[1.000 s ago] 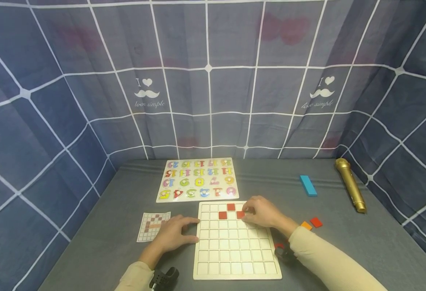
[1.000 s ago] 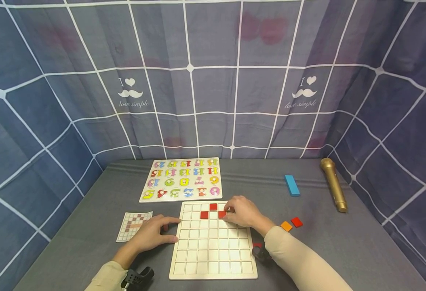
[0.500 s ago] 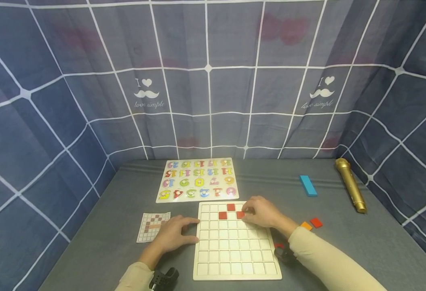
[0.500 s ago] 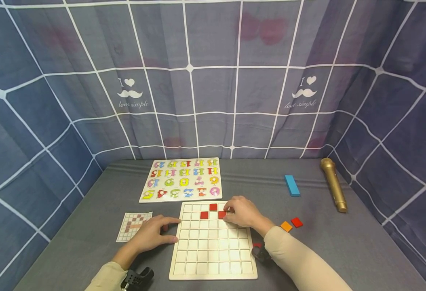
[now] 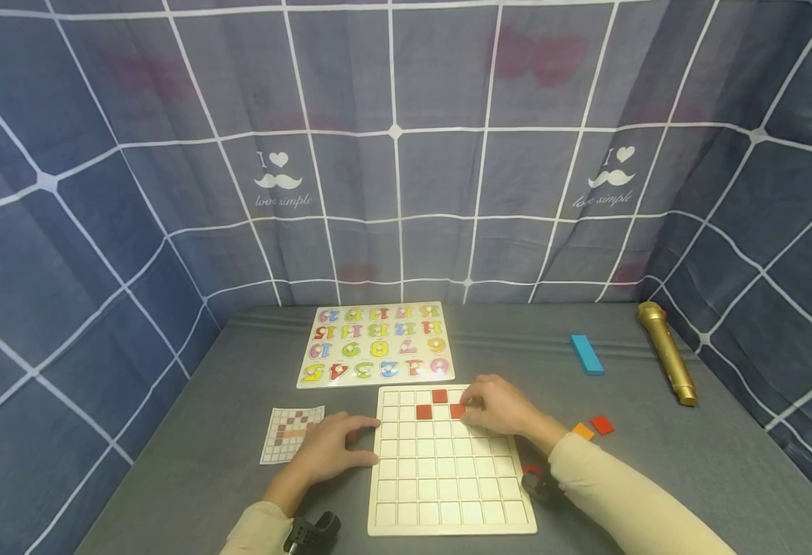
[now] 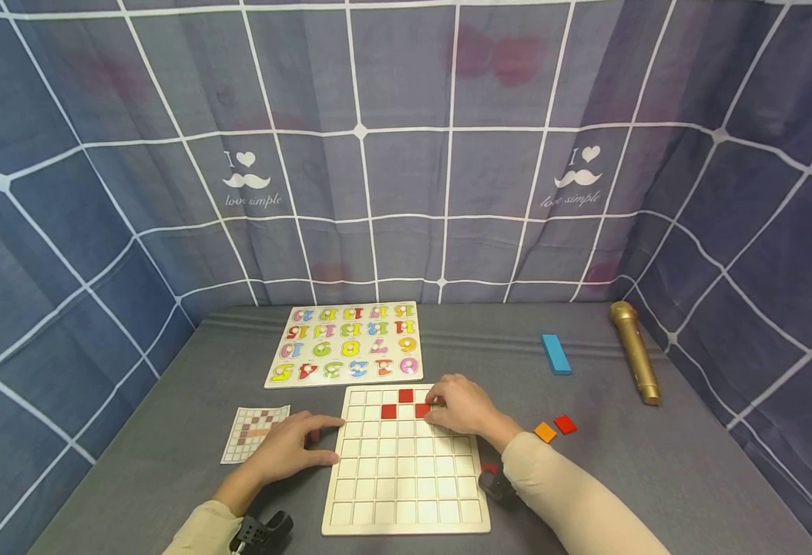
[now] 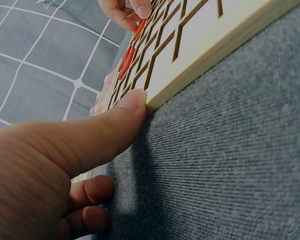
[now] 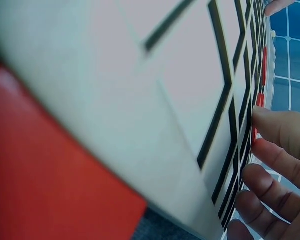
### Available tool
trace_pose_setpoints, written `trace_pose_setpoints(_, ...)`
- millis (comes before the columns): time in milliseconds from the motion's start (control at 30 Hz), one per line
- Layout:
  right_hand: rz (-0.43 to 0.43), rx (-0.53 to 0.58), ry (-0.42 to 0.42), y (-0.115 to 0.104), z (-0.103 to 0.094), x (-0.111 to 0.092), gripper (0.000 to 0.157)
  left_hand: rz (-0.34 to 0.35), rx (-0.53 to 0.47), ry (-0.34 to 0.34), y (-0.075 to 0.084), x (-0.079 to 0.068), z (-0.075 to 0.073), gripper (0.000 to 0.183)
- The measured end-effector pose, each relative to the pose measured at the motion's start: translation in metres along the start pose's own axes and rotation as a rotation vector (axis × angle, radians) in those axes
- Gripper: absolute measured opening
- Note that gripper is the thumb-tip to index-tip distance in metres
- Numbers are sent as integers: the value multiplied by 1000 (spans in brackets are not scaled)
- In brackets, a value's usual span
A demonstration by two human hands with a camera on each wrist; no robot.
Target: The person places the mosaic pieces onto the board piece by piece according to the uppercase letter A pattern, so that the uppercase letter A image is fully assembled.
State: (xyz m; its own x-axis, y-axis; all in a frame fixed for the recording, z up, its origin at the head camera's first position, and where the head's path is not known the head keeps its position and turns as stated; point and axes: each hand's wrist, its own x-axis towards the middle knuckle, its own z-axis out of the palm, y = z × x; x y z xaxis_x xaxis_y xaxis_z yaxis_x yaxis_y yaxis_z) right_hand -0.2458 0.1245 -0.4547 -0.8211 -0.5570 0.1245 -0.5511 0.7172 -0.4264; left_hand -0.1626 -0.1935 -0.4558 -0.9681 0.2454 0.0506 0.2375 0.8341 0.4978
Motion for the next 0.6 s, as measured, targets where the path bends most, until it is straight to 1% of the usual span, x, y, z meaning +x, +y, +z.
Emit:
trace_pose_setpoints(400, 3, -12, 10, -1, 1, 0, 21, 8, -9, -3, 0, -1, -1, 52)
trace_pose_setpoints(600, -10, -26, 25, 2, 0, -3, 23, 10, -10, -13, 0, -1, -2, 53)
